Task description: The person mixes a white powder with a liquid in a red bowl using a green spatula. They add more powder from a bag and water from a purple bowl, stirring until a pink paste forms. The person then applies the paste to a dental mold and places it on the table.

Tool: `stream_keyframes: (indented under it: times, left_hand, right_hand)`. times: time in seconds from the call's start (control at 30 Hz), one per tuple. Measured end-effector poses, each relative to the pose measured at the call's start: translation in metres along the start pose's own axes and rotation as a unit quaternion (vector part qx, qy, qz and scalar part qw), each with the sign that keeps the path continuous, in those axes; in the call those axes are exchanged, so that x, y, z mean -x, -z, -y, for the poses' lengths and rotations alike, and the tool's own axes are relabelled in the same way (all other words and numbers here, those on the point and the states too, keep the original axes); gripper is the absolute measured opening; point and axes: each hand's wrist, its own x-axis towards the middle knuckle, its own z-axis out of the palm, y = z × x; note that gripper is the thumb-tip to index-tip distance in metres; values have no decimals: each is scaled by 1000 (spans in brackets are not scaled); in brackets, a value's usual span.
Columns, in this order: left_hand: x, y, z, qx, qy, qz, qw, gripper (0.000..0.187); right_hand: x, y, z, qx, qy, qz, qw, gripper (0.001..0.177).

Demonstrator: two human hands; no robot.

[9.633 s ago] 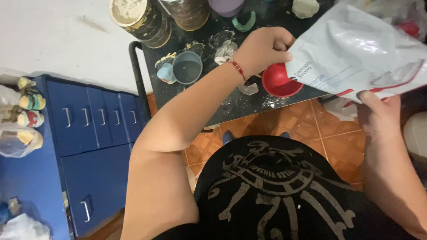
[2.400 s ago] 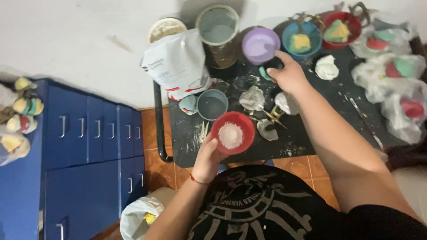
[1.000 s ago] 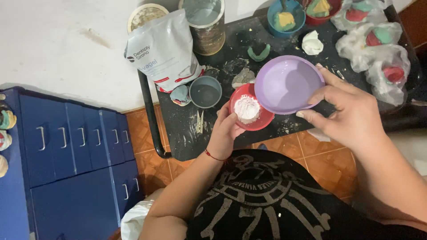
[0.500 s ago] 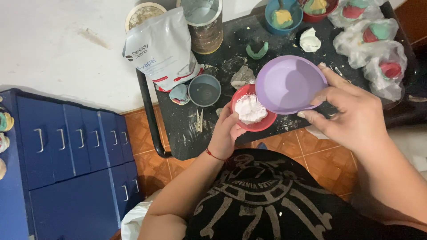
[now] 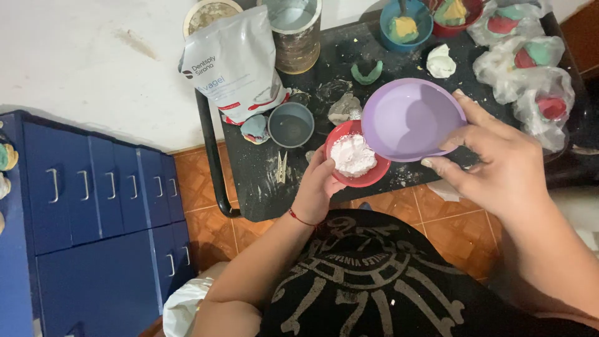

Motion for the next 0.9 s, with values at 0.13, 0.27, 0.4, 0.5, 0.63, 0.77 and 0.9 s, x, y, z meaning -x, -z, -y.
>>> stream_keyframes:
  times: [0.13, 0.27, 0.4, 0.5, 0.63, 0.77, 0.9]
  left_hand:
    - [0, 2, 1, 15, -16, 18, 1000, 81]
    - [-6, 12, 10, 35, -20, 11, 999, 79]
    - [-1, 15, 10, 50, -27, -4, 998, 59]
    - [7, 19, 4, 32, -48, 39, 998, 56]
    - [25, 8, -15, 44, -144, 78, 986, 81]
    - [19, 23, 2, 76, -133, -21, 988, 71]
    - [24, 45, 7, 78, -149, -27, 985, 69]
  right_hand:
    - [-6, 0, 0, -16, -12, 8, 1000, 22]
    - [-19, -8, -22, -140, -48, 36, 988, 26]
    - [-57, -34, -56, -199, -228, 73, 950, 23]
    - [-98, -68, -64, -241, -341, 79, 905, 21]
    - [-135, -132, -92, -247, -317, 64, 913, 25]
    - [-147, -234, -156, -297, -259, -75, 916, 33]
    - [-172, -310, -190, -273, -326, -65, 903, 31]
